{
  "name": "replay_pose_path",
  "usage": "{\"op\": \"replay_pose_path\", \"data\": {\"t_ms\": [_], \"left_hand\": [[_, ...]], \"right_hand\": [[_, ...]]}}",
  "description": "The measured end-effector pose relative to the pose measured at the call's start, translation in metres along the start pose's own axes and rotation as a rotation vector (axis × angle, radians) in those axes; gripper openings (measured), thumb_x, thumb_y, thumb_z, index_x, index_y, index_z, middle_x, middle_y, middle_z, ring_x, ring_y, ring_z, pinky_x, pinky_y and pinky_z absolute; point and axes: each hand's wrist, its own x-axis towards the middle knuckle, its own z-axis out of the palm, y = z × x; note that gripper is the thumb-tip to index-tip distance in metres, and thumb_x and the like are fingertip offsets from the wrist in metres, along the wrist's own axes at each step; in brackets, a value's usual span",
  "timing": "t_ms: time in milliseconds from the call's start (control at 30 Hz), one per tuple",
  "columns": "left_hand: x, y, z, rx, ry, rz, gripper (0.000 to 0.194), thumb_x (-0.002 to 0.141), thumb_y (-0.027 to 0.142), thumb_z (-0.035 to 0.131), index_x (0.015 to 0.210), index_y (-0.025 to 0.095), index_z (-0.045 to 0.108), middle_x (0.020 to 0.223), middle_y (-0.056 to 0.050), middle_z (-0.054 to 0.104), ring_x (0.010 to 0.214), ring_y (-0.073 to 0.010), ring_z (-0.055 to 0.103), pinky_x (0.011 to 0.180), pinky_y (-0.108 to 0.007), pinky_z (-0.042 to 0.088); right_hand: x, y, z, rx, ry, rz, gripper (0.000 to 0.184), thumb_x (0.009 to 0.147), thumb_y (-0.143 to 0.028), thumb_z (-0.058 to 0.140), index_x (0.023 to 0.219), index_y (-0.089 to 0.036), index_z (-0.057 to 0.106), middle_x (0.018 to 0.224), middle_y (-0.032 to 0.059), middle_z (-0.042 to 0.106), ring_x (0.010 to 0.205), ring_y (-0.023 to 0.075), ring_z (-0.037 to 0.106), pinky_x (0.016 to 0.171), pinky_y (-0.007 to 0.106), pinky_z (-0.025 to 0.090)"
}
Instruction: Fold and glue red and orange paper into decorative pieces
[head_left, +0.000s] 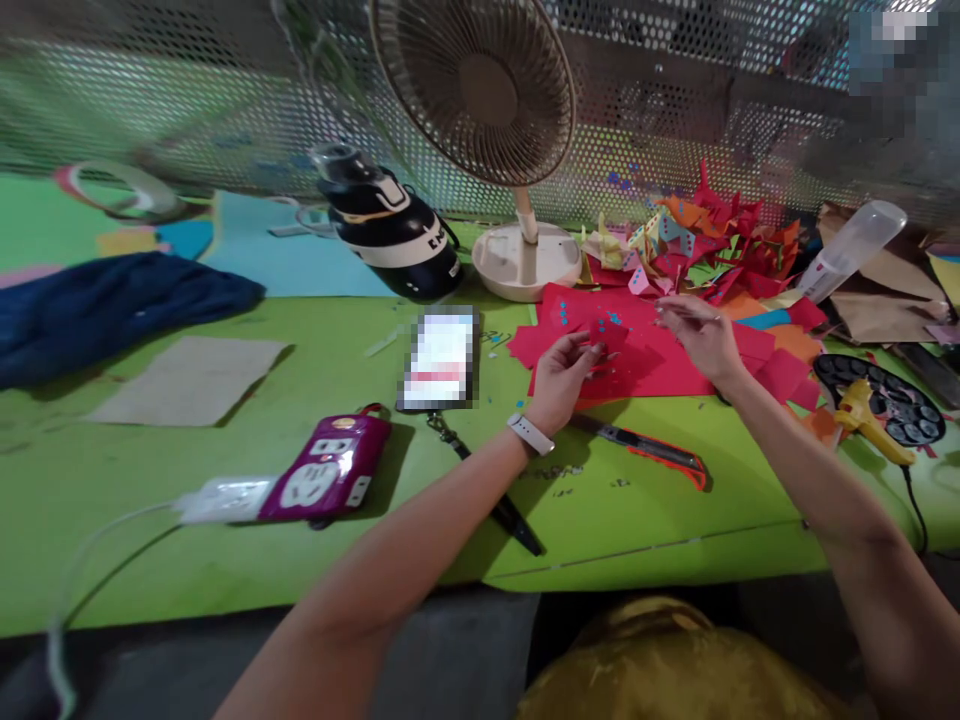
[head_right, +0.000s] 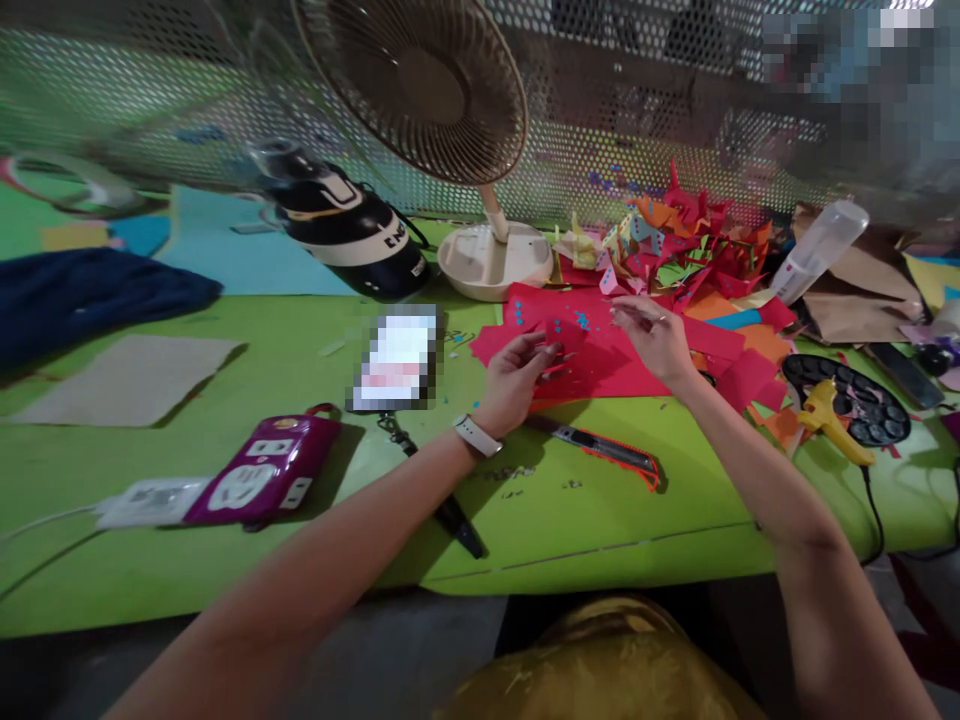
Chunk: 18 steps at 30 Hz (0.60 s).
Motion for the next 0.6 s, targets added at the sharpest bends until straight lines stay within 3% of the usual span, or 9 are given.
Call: {"op": "replay_pose_path", "data": {"t_ms": [133,233,333,467,533,600], "left_hand": [[0.003,-0.002,0.000,-0.016,0.054,0.015,0.041,0.066,0.028,0.086,0.099,0.017,0.064,0.082,-0.001,0.073,0.080,-0.0178,0.074,0.071,-0.028,0.061],[0.003,-0.002,0.001,-0.074,0.022,0.006,0.038,0.067,0.023,0.084,0.099,0.017,0.063,0.084,-0.002,0.074,0.081,-0.0189,0.075,0.076,-0.032,0.062],[0.004,-0.002,0.001,-0.094,-0.012,-0.007,0.035,0.070,0.021,0.082,0.099,0.018,0.062,0.086,-0.003,0.074,0.086,-0.0217,0.075,0.078,-0.036,0.063],[0.006,-0.004,0.000,-0.080,-0.004,-0.008,0.031,0.074,0.016,0.078,0.101,0.017,0.061,0.085,-0.003,0.073,0.088,-0.0221,0.074,0.082,-0.039,0.062],[0.007,-0.005,0.000,-0.078,-0.003,-0.013,0.030,0.076,0.014,0.075,0.103,0.016,0.062,0.085,-0.004,0.072,0.089,-0.0215,0.074,0.085,-0.040,0.062],[0.007,-0.006,0.000,-0.073,-0.001,-0.017,0.029,0.078,0.011,0.073,0.105,0.015,0.062,0.086,-0.004,0.073,0.090,-0.0208,0.074,0.088,-0.040,0.061]], "right_hand": [[-0.026,0.019,-0.019,-0.427,-0.273,-0.179,0.023,0.094,-0.027,0.054,0.107,-0.025,0.073,0.119,0.0075,0.073,0.113,0.0234,0.068,0.097,0.041,0.055],[-0.052,0.028,-0.033,-0.624,-0.426,-0.209,0.033,0.092,-0.014,0.049,0.115,-0.025,0.072,0.129,0.0071,0.069,0.120,0.0233,0.065,0.100,0.043,0.054],[-0.073,0.027,-0.048,-0.762,-0.489,-0.210,0.047,0.085,-0.003,0.046,0.122,-0.021,0.069,0.134,0.0101,0.065,0.122,0.0244,0.063,0.101,0.044,0.054],[-0.091,0.012,-0.084,-0.840,-0.396,-0.176,0.053,0.086,-0.004,0.040,0.130,-0.021,0.063,0.139,0.0108,0.061,0.123,0.0261,0.062,0.103,0.050,0.052],[-0.099,0.005,-0.113,-0.914,-0.218,-0.094,0.047,0.089,-0.011,0.042,0.130,-0.021,0.063,0.136,0.0106,0.064,0.125,0.0258,0.061,0.108,0.049,0.046],[-0.106,0.001,-0.144,-1.010,-0.041,0.088,0.047,0.089,-0.017,0.044,0.134,-0.018,0.058,0.137,0.0133,0.062,0.129,0.0264,0.057,0.110,0.047,0.043]]}}
